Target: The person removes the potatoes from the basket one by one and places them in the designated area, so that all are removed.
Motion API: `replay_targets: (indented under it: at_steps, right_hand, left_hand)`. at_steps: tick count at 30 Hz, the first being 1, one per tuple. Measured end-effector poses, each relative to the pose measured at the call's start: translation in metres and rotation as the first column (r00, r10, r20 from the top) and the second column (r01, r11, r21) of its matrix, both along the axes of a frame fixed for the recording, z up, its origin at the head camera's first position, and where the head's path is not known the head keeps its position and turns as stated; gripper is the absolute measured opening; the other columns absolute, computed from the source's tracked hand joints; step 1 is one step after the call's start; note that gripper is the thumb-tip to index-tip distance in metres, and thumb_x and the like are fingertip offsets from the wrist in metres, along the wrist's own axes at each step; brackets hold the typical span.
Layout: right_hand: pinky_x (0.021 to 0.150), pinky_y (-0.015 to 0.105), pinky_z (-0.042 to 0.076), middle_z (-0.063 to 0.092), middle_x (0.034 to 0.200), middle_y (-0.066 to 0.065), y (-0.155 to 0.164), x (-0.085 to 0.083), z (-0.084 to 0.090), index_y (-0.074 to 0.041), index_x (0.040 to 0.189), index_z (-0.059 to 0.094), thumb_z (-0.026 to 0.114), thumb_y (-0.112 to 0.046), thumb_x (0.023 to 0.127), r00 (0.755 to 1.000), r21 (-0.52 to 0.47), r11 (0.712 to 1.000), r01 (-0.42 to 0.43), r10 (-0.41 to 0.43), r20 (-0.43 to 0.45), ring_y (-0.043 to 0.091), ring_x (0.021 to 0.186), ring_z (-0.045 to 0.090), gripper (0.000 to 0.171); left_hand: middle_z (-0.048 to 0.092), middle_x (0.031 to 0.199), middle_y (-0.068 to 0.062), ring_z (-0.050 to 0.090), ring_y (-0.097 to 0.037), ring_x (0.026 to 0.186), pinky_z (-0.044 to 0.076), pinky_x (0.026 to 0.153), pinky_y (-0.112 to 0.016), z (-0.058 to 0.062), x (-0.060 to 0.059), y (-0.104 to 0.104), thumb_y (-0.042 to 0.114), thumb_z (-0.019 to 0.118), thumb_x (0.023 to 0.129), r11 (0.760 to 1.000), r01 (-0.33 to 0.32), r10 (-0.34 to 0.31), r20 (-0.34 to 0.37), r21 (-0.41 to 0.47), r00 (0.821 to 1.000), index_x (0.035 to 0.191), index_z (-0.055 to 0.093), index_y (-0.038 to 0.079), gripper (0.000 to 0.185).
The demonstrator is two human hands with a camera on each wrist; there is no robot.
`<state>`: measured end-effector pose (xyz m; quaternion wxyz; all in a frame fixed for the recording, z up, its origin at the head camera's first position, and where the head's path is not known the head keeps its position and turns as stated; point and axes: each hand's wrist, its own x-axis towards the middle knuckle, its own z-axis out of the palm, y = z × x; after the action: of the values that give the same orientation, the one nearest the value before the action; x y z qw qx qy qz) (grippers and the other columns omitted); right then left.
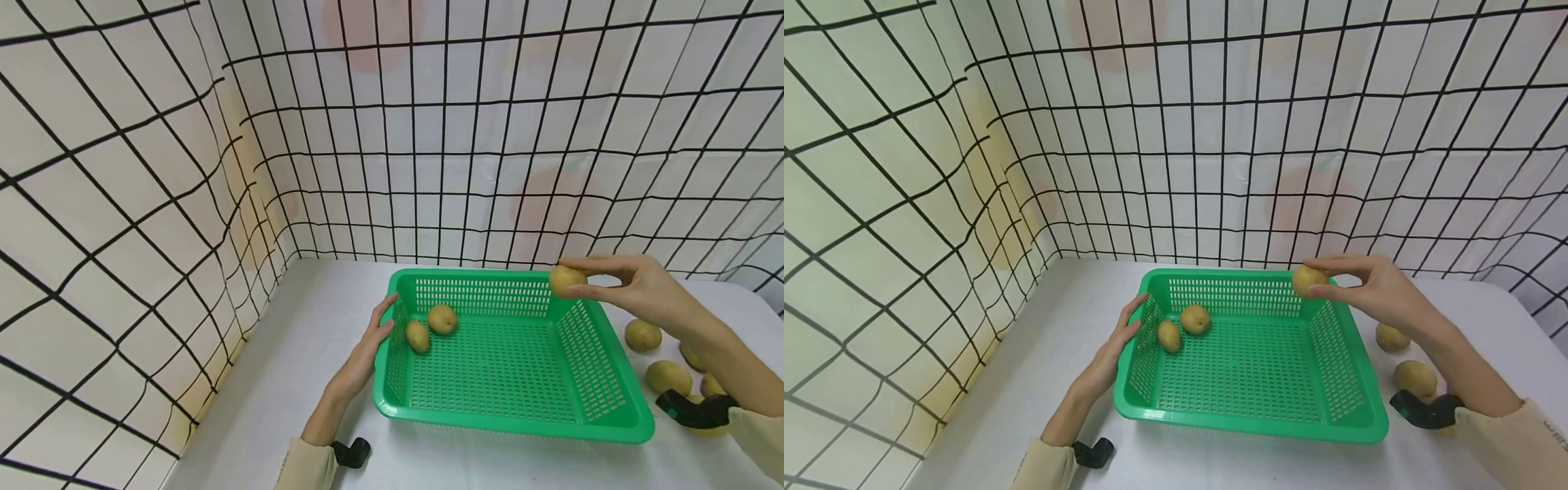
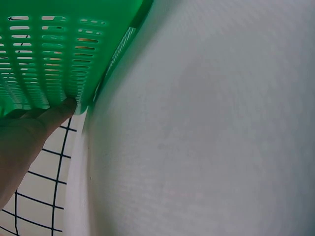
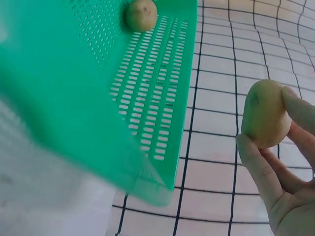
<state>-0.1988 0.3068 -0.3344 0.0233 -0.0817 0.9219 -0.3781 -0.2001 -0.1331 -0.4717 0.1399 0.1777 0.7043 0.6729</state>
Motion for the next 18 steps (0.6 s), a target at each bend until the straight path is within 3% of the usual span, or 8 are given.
replay_targets:
  at_steps: [5,10,11,13,14,16,17,18]
  right_hand:
    - [0.101,0.082,0.028,0.055,0.114,-0.039,0.015,0.009,-0.005,-0.027,0.148,0.059,0.076,-0.04,0.094,0.999,0.006,0.999,0.039,-0.038,-0.032,0.042,0.143,0.037,0.058]
    - [0.105,0.087,0.017,0.052,0.147,-0.023,0.035,0.019,-0.016,-0.025,0.151,0.055,0.075,-0.04,0.095,0.996,0.022,0.997,0.078,-0.077,-0.039,0.055,0.147,0.028,0.061]
    - [0.107,0.087,0.016,0.049,0.151,-0.023,0.039,0.021,-0.018,-0.026,0.151,0.054,0.075,-0.039,0.095,0.995,0.023,0.996,0.09,-0.089,-0.043,0.045,0.154,0.026,0.061]
    - [0.11,0.08,0.023,0.046,0.149,-0.03,0.047,0.026,-0.022,-0.026,0.151,0.055,0.075,-0.039,0.095,0.991,0.047,0.992,0.114,-0.11,-0.079,0.014,0.155,0.03,0.06]
    - [0.108,0.079,0.027,0.049,0.143,-0.034,0.05,0.028,-0.023,-0.025,0.15,0.056,0.076,-0.038,0.095,0.987,0.054,0.99,0.129,-0.123,-0.1,0.0,0.146,0.035,0.06]
    - [0.114,0.052,0.04,0.045,0.133,-0.046,0.056,0.032,-0.025,-0.026,0.149,0.057,0.077,-0.038,0.094,0.98,0.071,0.985,0.16,-0.149,-0.132,-0.022,0.124,0.032,0.06]
    - [0.115,0.051,0.04,0.044,0.125,-0.05,0.059,0.034,-0.027,-0.026,0.149,0.057,0.077,-0.036,0.094,0.976,0.061,0.984,0.169,-0.159,-0.149,-0.027,0.114,0.029,0.059]
    - [0.115,0.041,0.041,0.044,0.124,-0.05,0.061,0.036,-0.029,-0.025,0.149,0.057,0.077,-0.035,0.094,0.973,0.062,0.982,0.178,-0.166,-0.16,-0.028,0.111,0.028,0.059]
  left_hand:
    - [0.004,0.173,0.006,0.019,-0.033,0.157,0.033,0.119,-0.063,0.0,0.0,0.0,0.047,0.028,0.112,1.0,0.001,-0.001,0.004,0.0,1.0,0.159,0.014,0.051,0.049]
    - [0.004,0.173,0.004,0.02,-0.034,0.157,0.034,0.119,-0.062,-0.001,0.0,-0.001,0.048,0.027,0.112,1.0,0.004,-0.004,0.002,0.0,1.0,0.16,0.014,0.05,0.05]
    - [0.004,0.173,0.004,0.02,-0.034,0.157,0.035,0.119,-0.062,-0.001,0.0,-0.001,0.048,0.027,0.112,1.0,0.004,-0.004,0.003,0.0,1.0,0.16,0.014,0.05,0.05]
    - [0.004,0.173,0.004,0.02,-0.034,0.157,0.035,0.119,-0.062,-0.002,0.0,-0.001,0.048,0.028,0.112,1.0,0.003,-0.003,0.005,0.001,1.0,0.16,0.014,0.05,0.05]
    - [0.004,0.173,0.004,0.02,-0.034,0.157,0.034,0.119,-0.062,-0.001,0.0,0.0,0.049,0.028,0.112,1.0,0.002,-0.002,0.006,0.0,1.0,0.16,0.014,0.05,0.05]
    - [0.004,0.173,0.004,0.019,-0.033,0.157,0.034,0.119,-0.062,-0.001,0.001,0.0,0.048,0.028,0.112,1.0,0.001,-0.001,0.006,-0.003,1.0,0.16,0.014,0.051,0.05]
    - [0.004,0.173,0.005,0.019,-0.033,0.157,0.034,0.119,-0.062,-0.001,0.001,0.0,0.048,0.028,0.112,1.0,0.001,-0.001,0.005,-0.002,1.0,0.16,0.014,0.05,0.05]
    - [0.004,0.173,0.005,0.019,-0.033,0.157,0.034,0.119,-0.062,-0.001,0.001,0.0,0.048,0.028,0.112,1.0,0.002,-0.002,0.005,-0.002,1.0,0.159,0.014,0.051,0.049]
